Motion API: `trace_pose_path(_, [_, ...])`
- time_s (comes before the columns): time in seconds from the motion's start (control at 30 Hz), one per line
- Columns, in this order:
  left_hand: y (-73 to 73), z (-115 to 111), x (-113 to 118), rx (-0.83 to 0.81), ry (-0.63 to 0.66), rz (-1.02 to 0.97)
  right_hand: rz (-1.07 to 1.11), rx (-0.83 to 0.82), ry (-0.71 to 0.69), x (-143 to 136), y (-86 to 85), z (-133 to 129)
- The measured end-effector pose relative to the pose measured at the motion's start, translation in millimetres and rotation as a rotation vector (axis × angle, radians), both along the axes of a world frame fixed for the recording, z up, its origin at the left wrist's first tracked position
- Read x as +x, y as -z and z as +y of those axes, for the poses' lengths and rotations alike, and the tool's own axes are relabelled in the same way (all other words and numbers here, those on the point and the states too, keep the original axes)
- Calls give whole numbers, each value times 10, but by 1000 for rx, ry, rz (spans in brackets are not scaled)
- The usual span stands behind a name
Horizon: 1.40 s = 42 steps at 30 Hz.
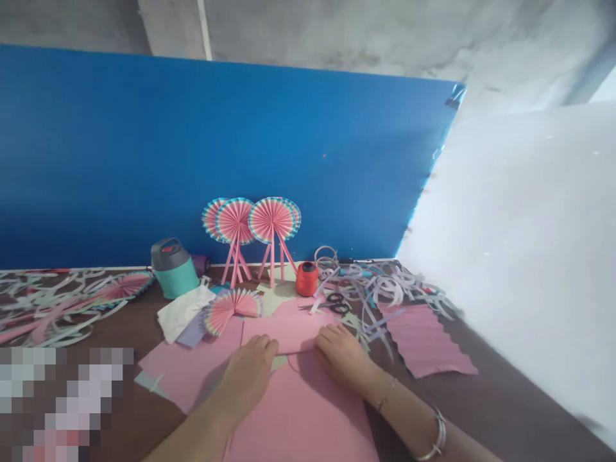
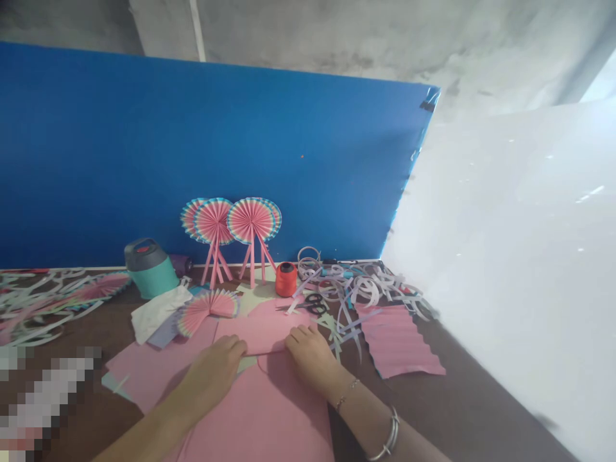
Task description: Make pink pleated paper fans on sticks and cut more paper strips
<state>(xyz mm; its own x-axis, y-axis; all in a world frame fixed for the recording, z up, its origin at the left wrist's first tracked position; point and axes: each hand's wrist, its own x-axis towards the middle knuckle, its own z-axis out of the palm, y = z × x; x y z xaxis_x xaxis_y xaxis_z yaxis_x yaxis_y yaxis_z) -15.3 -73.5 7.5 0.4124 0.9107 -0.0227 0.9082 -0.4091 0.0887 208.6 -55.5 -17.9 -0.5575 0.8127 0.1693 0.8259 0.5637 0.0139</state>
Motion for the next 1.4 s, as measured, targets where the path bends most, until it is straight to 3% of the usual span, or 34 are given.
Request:
trace_pose_path(0.2, [-47, 8, 78, 21, 92, 101, -26, 77, -57, -123, -60, -19])
trace_pose_path(0.43, [-10, -37, 111, 108, 137, 84, 21, 218, -150, -138, 12, 2])
trace_pose_path(0.9, [135, 159, -216, 353, 181, -297, 241, 388, -148, 88, -72, 99])
trace_pose_path(1.07, [71, 317, -454, 423, 50, -374, 311, 375, -141, 250, -166, 139])
trace_pose_path(1.17, [-41, 382, -582, 432, -243, -449, 414, 442, -33, 324, -217, 149])
trace_pose_path(1.23, [-98, 371, -535, 358, -394, -583, 464, 487, 29, 311, -240, 138])
trace_pose_path(1.4, [-105, 124, 100, -402, -278, -1140, 387, 529, -45, 65, -225, 24])
